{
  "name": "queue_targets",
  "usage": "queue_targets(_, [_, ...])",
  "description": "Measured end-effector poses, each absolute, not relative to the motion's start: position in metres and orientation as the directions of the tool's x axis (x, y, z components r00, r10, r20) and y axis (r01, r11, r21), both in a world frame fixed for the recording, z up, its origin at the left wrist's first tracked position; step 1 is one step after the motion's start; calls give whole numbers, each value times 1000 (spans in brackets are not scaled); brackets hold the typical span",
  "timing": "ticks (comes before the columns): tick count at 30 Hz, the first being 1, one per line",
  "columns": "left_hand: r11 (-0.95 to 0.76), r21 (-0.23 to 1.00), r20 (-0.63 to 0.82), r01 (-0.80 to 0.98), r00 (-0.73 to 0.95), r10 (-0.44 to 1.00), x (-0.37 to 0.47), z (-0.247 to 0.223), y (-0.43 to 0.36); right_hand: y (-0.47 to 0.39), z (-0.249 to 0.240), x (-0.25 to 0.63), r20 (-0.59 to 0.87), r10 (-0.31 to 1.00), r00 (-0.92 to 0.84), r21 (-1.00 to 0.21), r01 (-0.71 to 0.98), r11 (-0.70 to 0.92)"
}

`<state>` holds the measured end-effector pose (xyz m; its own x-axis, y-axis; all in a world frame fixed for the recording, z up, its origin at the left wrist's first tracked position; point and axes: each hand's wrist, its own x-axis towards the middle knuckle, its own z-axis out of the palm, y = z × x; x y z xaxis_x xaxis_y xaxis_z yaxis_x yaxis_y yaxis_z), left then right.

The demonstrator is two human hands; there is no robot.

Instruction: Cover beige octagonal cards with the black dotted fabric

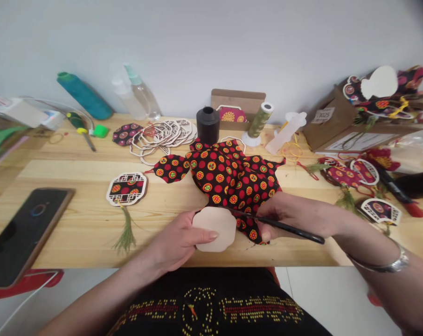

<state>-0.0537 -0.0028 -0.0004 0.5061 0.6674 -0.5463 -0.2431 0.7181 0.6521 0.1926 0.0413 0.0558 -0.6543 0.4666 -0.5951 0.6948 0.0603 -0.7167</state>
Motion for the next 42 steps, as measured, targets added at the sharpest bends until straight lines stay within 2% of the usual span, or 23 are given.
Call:
queue_targets(7, [740,633,-562,-228,522,641,-55,-2,-3,42,54,187,-615,497,-612,-685,727,48])
queue_targets(17, [735,645,-547,-206,548,634,-55,-2,-2,44,53,187,-628,478,-614,-708,706,-22])
queue_targets(28, [735,648,-554,-200,538,635,-56,-5,-2,44,52,188,-610,491,-623,-717,697,-6])
queue_targets(37, [736,641,-547,-217,544,636,-55,-4,-1,44,51,188,-634,521,-571,-698,713,-67])
queue_targets(42, [734,646,-542,-210,550,635,-55,-5,-1,45,51,191,-598,532,-600,-730,681,-53])
